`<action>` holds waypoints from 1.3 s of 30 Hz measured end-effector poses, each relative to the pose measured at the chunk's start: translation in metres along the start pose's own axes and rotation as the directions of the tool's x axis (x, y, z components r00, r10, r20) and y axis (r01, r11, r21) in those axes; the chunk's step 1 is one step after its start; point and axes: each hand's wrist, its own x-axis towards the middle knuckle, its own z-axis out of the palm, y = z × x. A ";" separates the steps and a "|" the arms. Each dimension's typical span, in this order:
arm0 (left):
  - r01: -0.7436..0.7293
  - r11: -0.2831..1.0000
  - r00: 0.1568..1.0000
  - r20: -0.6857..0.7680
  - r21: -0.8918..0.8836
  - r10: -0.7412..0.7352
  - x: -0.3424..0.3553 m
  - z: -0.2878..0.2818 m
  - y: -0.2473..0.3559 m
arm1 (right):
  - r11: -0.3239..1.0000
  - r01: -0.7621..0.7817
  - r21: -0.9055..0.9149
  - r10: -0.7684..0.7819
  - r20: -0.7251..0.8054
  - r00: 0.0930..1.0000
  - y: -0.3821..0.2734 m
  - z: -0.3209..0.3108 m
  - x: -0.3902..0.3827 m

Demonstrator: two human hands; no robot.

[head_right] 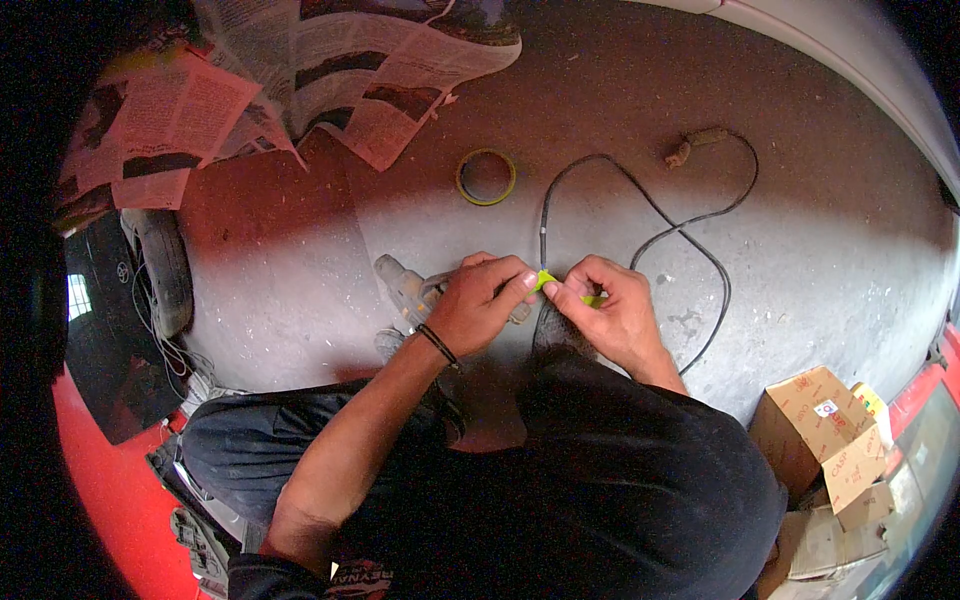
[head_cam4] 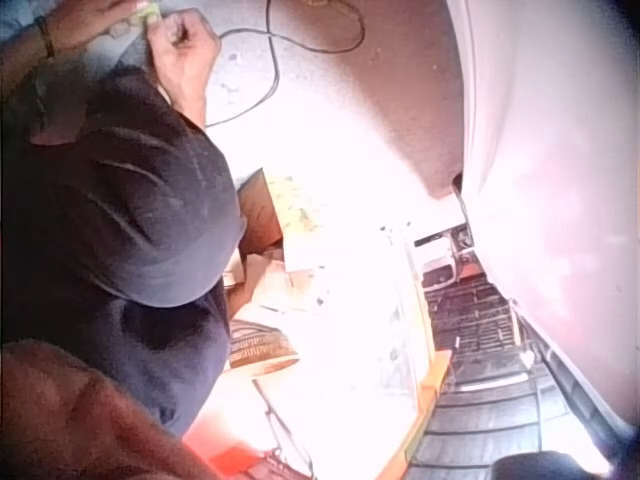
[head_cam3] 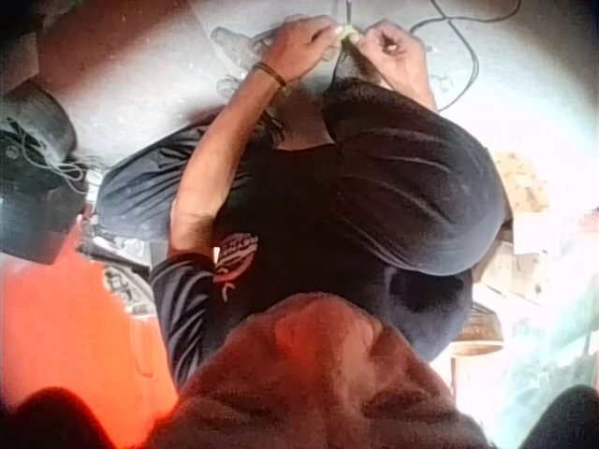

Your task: Taping the damaged power cord of a heat gun using yellow electrical tape.

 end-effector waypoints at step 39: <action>0.079 0.989 0.966 -0.253 0.123 -0.045 -0.023 0.018 0.017 | 0.807 -0.448 0.385 0.412 0.178 0.894 0.001 0.026 0.006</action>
